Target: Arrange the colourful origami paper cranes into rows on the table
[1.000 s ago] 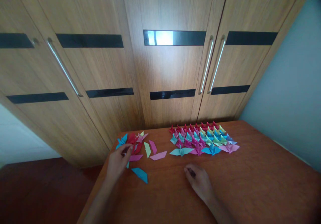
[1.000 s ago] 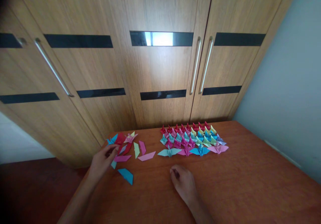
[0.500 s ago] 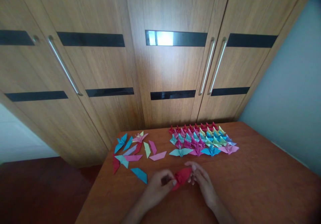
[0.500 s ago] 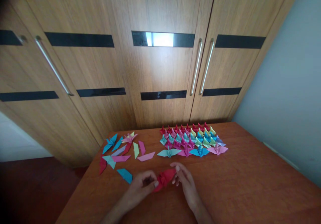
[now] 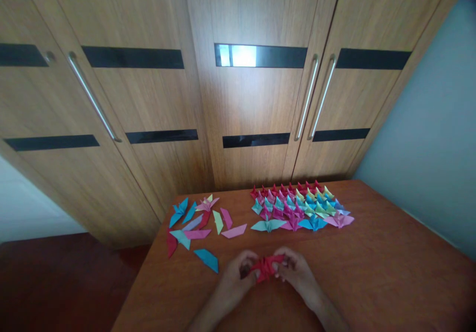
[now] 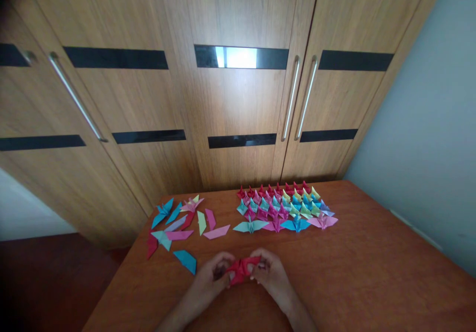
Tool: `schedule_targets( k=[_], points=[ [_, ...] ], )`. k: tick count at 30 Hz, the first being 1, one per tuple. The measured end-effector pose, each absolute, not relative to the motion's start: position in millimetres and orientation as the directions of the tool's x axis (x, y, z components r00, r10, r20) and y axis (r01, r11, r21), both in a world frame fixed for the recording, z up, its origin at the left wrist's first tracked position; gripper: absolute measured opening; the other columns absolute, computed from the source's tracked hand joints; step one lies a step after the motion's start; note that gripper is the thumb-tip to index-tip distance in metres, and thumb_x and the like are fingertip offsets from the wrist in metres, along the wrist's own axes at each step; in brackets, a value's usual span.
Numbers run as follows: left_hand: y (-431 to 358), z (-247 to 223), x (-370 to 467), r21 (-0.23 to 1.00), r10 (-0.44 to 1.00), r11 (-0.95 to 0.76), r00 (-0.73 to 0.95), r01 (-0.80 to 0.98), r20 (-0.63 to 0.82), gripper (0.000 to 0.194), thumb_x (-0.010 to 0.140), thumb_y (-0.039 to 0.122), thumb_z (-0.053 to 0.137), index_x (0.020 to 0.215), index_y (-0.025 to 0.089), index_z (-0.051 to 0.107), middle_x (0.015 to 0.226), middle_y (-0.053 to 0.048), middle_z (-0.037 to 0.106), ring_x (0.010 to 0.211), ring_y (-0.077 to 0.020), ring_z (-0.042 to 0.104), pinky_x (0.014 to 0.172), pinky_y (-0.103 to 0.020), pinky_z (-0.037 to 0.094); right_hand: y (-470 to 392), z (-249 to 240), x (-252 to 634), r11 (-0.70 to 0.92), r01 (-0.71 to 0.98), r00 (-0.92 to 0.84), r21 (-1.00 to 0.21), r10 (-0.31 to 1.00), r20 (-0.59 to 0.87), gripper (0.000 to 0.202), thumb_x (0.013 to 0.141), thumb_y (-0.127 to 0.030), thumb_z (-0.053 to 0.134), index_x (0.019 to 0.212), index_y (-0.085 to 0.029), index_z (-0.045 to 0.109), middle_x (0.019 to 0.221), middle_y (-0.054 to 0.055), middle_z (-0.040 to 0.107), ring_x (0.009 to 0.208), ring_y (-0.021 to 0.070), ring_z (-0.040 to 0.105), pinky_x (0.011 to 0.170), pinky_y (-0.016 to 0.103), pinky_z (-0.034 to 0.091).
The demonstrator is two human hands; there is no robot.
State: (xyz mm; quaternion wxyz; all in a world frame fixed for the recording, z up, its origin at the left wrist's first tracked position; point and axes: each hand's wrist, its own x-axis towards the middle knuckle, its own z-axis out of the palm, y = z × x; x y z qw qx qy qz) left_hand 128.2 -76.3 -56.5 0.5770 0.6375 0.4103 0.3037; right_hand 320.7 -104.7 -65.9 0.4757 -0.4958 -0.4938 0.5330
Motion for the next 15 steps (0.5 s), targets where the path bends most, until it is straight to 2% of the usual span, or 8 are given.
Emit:
schedule_targets(
  k=[5,10,15],
  points=[
    [-73.0,-56.8,127.4,0.977,0.917,-0.003,0.389,0.213,-0.082,0.011,0.073,0.022,0.06,0.083,0.017,0.061,0.066,0.002,0.058,0.063,-0.0131,0.053,0.058,-0.022,0.038,-104.7,-68.1,317.8,-0.024,0.054,-0.091,-0.998,0.995,-0.029,0.032,0.069,-0.048,0.068,0.071,-0.018,0.058,0.061,-0.001,0.059,0.056,0.0126,0.055,0.052,0.022,0.042],
    [-73.5,-55.2,125.1,0.974,0.913,-0.047,0.405,0.222,-0.048,0.008,0.072,0.02,0.061,0.08,0.017,0.064,0.067,0.0,0.061,0.064,-0.0137,0.054,0.062,-0.023,0.041,-107.4,-69.0,316.0,-0.007,0.192,-0.148,-0.981,0.988,-0.036,0.019,0.076,-0.036,0.06,0.073,-0.017,0.064,0.066,0.0,0.062,0.062,0.0134,0.057,0.057,0.022,0.042],
    [-74.8,-58.0,124.4,0.98,0.906,-0.031,0.42,0.197,-0.055,0.014,0.074,0.022,0.062,0.086,0.016,0.064,0.071,-0.001,0.063,0.068,-0.0147,0.057,0.064,-0.023,0.042,-109.7,-63.1,314.3,0.029,0.206,-0.201,-0.978,0.98,-0.013,0.027,0.08,-0.037,0.055,0.065,-0.016,0.064,0.062,0.0,0.061,0.06,0.0134,0.055,0.058,0.022,0.04]
  ],
)
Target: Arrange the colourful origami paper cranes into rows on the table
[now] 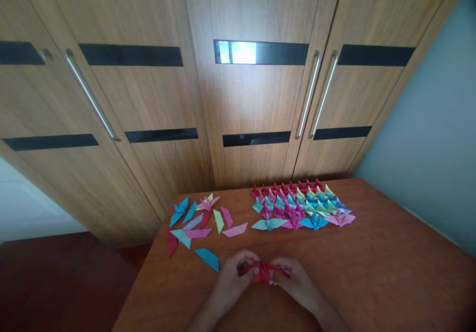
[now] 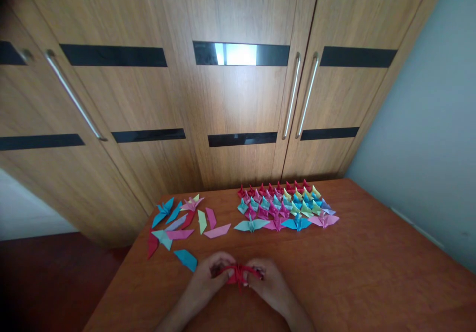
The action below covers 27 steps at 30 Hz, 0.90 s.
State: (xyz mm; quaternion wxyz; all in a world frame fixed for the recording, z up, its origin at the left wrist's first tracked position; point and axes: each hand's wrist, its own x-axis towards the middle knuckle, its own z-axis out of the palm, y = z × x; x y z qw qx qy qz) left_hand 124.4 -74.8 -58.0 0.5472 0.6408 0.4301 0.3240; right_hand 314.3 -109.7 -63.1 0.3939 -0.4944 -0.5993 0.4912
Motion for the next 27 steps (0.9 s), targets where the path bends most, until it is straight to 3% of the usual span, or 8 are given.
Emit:
schedule_targets(
  k=[6,11,19,23,27],
  points=[
    [-77.2,-58.0,124.8,0.988,0.843,0.001,0.531,0.151,-0.082,0.022,0.082,0.035,0.058,0.077,0.015,0.063,0.072,-0.002,0.064,0.067,-0.0138,0.056,0.063,-0.023,0.041,-110.2,-54.6,318.8,0.001,0.061,-0.195,-0.998,0.981,-0.011,0.033,0.079,-0.046,0.059,0.067,-0.016,0.065,0.062,0.0,0.06,0.062,0.0135,0.054,0.06,0.023,0.04],
    [-81.3,-48.9,123.8,0.983,0.777,0.183,0.611,0.005,-0.148,0.033,0.081,0.045,0.059,0.077,0.012,0.064,0.07,-0.004,0.066,0.061,-0.0118,0.055,0.058,-0.021,0.038,-113.5,-57.1,322.5,-0.071,-0.111,-0.211,-0.991,0.976,-0.046,0.031,0.078,-0.045,0.062,0.069,-0.016,0.064,0.061,-0.001,0.058,0.058,0.0109,0.049,0.057,0.022,0.036],
    [-86.1,-46.8,122.6,0.847,0.762,0.481,0.587,-0.227,-0.275,0.032,0.073,0.044,0.07,0.075,0.013,0.063,0.063,-0.002,0.062,0.056,-0.0087,0.052,0.053,-0.018,0.033,-114.5,-79.9,327.3,-0.196,-0.566,-0.163,-0.801,0.979,-0.125,0.022,0.07,-0.037,0.074,0.07,-0.018,0.063,0.058,-0.004,0.053,0.051,0.0072,0.044,0.051,0.02,0.032],
    [-84.3,-43.9,120.2,0.857,0.773,0.473,0.564,-0.205,-0.291,0.031,0.073,0.043,0.07,0.073,0.013,0.062,0.062,0.0,0.06,0.057,-0.0079,0.051,0.055,-0.018,0.034,-112.0,-78.8,329.6,-0.185,-0.566,-0.132,-0.804,0.982,-0.134,0.023,0.073,-0.036,0.071,0.066,-0.017,0.06,0.056,-0.004,0.05,0.051,0.0073,0.042,0.051,0.02,0.032],
    [-81.2,-43.2,118.3,0.905,0.803,0.405,0.523,-0.131,-0.284,0.033,0.072,0.045,0.069,0.069,0.014,0.058,0.057,0.002,0.055,0.052,-0.0069,0.046,0.053,-0.018,0.031,-106.1,-75.1,333.4,-0.146,-0.552,0.005,-0.821,0.984,-0.179,0.024,0.074,-0.038,0.07,0.066,-0.018,0.058,0.056,-0.005,0.048,0.052,0.0078,0.041,0.052,0.02,0.033]
  ],
)
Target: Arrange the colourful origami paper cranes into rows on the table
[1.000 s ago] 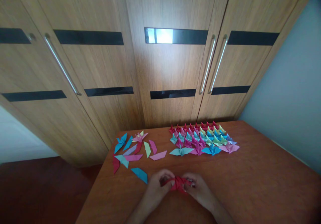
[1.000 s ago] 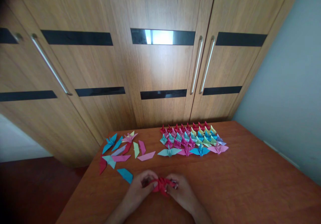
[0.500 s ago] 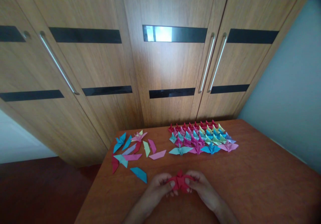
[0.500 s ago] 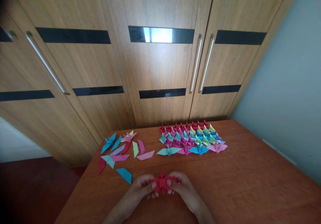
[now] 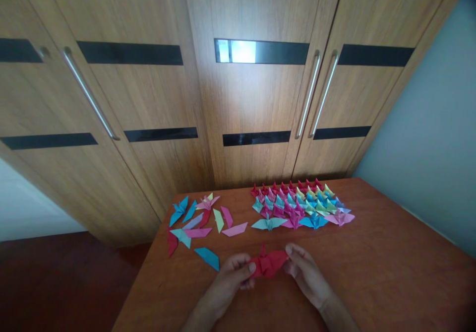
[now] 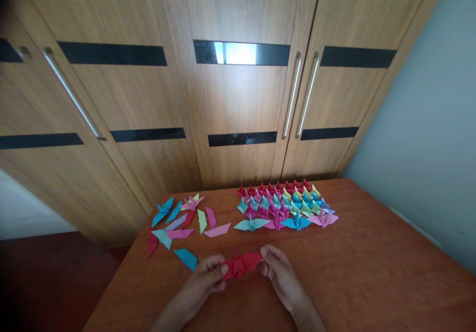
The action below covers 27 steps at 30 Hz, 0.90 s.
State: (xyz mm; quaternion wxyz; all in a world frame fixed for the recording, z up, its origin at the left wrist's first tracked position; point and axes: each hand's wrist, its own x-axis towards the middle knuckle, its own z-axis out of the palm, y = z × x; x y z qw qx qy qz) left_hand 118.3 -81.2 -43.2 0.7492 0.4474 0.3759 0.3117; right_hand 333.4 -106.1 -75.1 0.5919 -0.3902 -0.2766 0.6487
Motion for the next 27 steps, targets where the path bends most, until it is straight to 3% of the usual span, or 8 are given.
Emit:
schedule_targets(
  k=[4,8,12,19,27],
  points=[
    [-76.2,-46.5,119.1,0.955,0.871,0.295,0.422,-0.039,-0.252,0.037,0.073,0.05,0.064,0.067,0.015,0.055,0.056,0.002,0.054,0.052,-0.0085,0.045,0.05,-0.019,0.028,-103.2,-73.5,336.5,-0.047,-0.427,0.177,-0.903,0.975,-0.134,0.027,0.077,-0.044,0.065,0.068,-0.02,0.056,0.056,-0.005,0.047,0.051,0.0088,0.041,0.051,0.02,0.033],
    [-70.5,-53.2,120.3,0.982,0.932,0.182,0.308,0.058,-0.191,0.038,0.076,0.052,0.06,0.065,0.016,0.053,0.057,0.002,0.055,0.051,-0.0091,0.045,0.049,-0.019,0.028,-112.5,-69.1,322.7,0.07,0.048,0.242,-0.996,0.967,0.079,0.027,0.08,-0.044,0.06,0.069,-0.019,0.059,0.06,-0.002,0.054,0.057,0.012,0.048,0.054,0.022,0.038],
    [-68.3,-58.5,120.8,0.989,0.945,0.071,0.308,0.133,-0.11,0.038,0.079,0.051,0.055,0.065,0.016,0.055,0.057,0.001,0.056,0.051,-0.01,0.045,0.051,-0.021,0.032,-123.9,-61.3,295.7,0.206,0.442,0.103,-0.873,0.955,0.278,0.018,0.083,-0.037,0.056,0.082,-0.021,0.064,0.078,0.003,0.065,0.07,0.016,0.058,0.065,0.024,0.045],
    [-73.5,-63.2,124.2,0.987,0.908,0.015,0.411,0.158,-0.08,0.035,0.081,0.048,0.054,0.069,0.015,0.057,0.059,0.0,0.058,0.053,-0.0119,0.049,0.052,-0.022,0.035,-122.4,-63.2,282.8,0.267,0.627,0.103,-0.732,0.902,0.418,0.02,0.089,-0.027,0.044,0.083,-0.022,0.062,0.082,0.003,0.067,0.073,0.0158,0.063,0.067,0.023,0.049],
    [-76.8,-67.5,125.6,0.984,0.87,0.037,0.478,0.173,-0.117,0.028,0.081,0.041,0.055,0.077,0.014,0.06,0.063,-0.001,0.062,0.057,-0.0124,0.052,0.054,-0.022,0.037,-130.9,-83.8,376.1,0.023,0.819,0.346,-0.573,0.777,0.526,0.033,0.086,-0.045,0.046,0.085,-0.017,0.065,0.077,0.007,0.069,0.058,0.0151,0.063,0.056,0.023,0.048]
  ],
)
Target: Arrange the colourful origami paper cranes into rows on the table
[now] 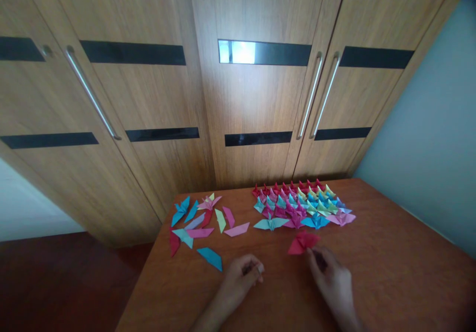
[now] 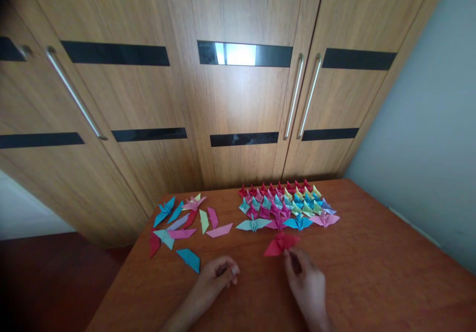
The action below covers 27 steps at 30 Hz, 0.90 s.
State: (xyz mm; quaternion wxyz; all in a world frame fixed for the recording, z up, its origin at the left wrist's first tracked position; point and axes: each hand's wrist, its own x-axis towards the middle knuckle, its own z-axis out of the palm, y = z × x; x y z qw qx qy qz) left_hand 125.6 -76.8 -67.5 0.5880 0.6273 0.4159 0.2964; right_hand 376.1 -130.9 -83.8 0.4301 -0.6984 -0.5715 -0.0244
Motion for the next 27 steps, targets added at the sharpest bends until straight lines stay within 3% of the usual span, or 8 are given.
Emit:
schedule_targets(
  k=[4,8,13,27],
  points=[
    [-77.8,-67.4,125.7,0.98,0.863,0.013,0.493,0.2,-0.112,0.027,0.082,0.04,0.055,0.077,0.014,0.061,0.065,-0.001,0.063,0.061,-0.0132,0.055,0.057,-0.022,0.038,-138.1,-88.9,442.0,-0.254,0.852,0.478,-0.457,0.735,0.481,0.041,0.083,-0.052,0.043,0.086,-0.019,0.066,0.067,0.005,0.068,0.052,0.0173,0.061,0.047,0.024,0.043],
    [-77.9,-67.7,126.2,0.977,0.867,0.002,0.487,0.213,-0.108,0.025,0.082,0.038,0.055,0.074,0.015,0.061,0.065,-0.001,0.063,0.061,-0.0131,0.054,0.057,-0.022,0.038,-134.8,-87.2,481.2,-0.405,0.849,0.521,-0.34,0.753,0.403,0.035,0.083,-0.046,0.043,0.09,-0.021,0.066,0.084,0.008,0.071,0.064,0.0212,0.066,0.048,0.026,0.042],
    [-77.2,-67.9,125.4,0.98,0.876,0.017,0.468,0.2,-0.111,0.026,0.082,0.04,0.055,0.077,0.015,0.061,0.064,-0.001,0.063,0.06,-0.0132,0.054,0.056,-0.022,0.039,-123.0,-86.4,492.9,-0.43,0.859,0.502,-0.277,0.814,0.292,0.032,0.084,-0.046,0.043,0.092,-0.025,0.066,0.088,0.006,0.071,0.069,0.0221,0.066,0.05,0.026,0.041],
    [-75.3,-70.9,125.0,0.975,0.873,0.027,0.47,0.219,-0.13,0.027,0.081,0.041,0.055,0.077,0.015,0.062,0.065,-0.001,0.063,0.059,-0.0131,0.055,0.057,-0.022,0.038,-108.3,-96.5,499.0,-0.463,0.85,0.517,-0.25,0.824,0.231,0.034,0.085,-0.048,0.041,0.095,-0.026,0.065,0.092,0.005,0.07,0.072,0.0222,0.066,0.051,0.027,0.041]
  ],
)
